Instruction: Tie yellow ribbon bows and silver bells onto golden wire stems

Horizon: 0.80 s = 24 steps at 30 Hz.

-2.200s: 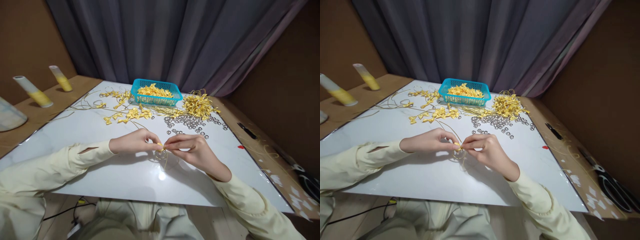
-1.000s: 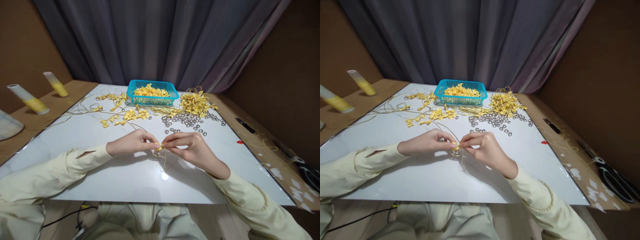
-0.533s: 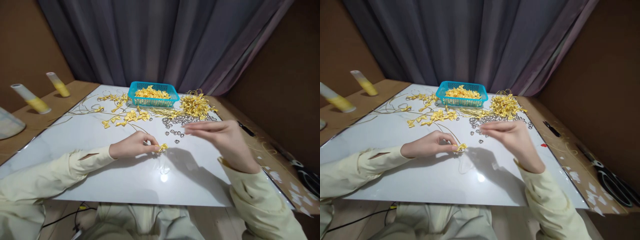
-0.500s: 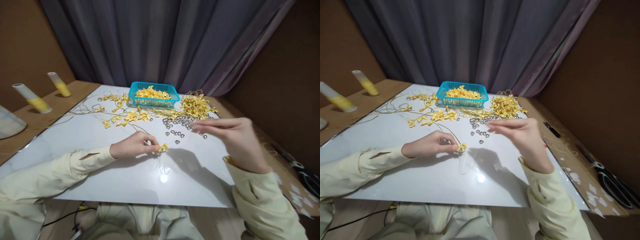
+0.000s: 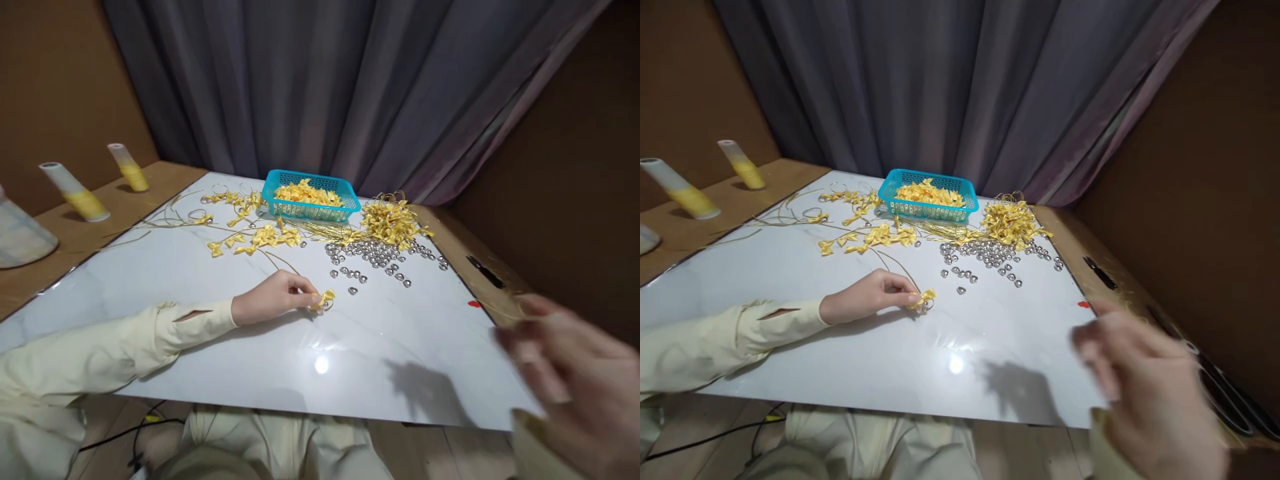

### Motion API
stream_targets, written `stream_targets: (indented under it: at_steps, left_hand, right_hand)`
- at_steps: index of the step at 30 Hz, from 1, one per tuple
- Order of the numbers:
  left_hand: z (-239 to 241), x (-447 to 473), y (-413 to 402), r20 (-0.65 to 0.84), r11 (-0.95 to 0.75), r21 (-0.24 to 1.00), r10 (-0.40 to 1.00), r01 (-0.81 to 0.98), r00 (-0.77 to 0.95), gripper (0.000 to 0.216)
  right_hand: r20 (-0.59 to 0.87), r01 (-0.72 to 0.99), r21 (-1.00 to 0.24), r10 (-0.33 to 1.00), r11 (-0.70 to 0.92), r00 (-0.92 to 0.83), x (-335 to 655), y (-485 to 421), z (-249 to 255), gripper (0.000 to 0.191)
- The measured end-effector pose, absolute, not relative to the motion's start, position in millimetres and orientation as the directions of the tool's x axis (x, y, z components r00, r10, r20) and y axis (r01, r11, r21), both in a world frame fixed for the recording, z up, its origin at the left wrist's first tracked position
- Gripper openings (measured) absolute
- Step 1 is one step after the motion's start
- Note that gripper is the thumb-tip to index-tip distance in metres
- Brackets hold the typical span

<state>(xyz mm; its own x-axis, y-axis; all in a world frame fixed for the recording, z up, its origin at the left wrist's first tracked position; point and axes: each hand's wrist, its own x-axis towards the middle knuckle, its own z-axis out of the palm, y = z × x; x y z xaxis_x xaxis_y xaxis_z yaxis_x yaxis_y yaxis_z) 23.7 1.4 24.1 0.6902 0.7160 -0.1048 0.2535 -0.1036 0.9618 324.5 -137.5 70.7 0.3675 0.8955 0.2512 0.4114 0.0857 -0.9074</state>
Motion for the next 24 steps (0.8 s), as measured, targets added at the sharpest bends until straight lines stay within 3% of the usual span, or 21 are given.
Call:
stream_targets:
  at_steps: [1,4,15,24]
  left_hand:
    - [23.1,24.6,-1.1,-0.112,-0.082,0.967,0.710,0.240,0.695,0.023]
    - [20.9,27.0,-8.2,-0.117,-0.050,0.976,0.703,0.213,0.702,0.022]
    - [18.0,29.0,-15.2,-0.131,-0.004,0.983,0.690,0.186,0.711,0.023]
    - [23.1,30.0,-17.5,-0.163,0.049,0.983,0.689,0.179,0.706,0.020]
  right_hand:
    - [0.164,0.384,-0.923,0.911,0.007,0.377,302.1,-139.4,61.9,0.024]
    - [-0.078,0.260,-0.959,0.988,-0.111,0.132,241.7,-137.8,41.2,0.026]
    - [-0.084,0.170,-0.980,0.992,-0.099,0.093,194.3,-121.7,9.6,0.025]
    - [-0.081,0.173,-0.980,0.992,-0.097,0.097,191.1,-121.4,12.1,0.026]
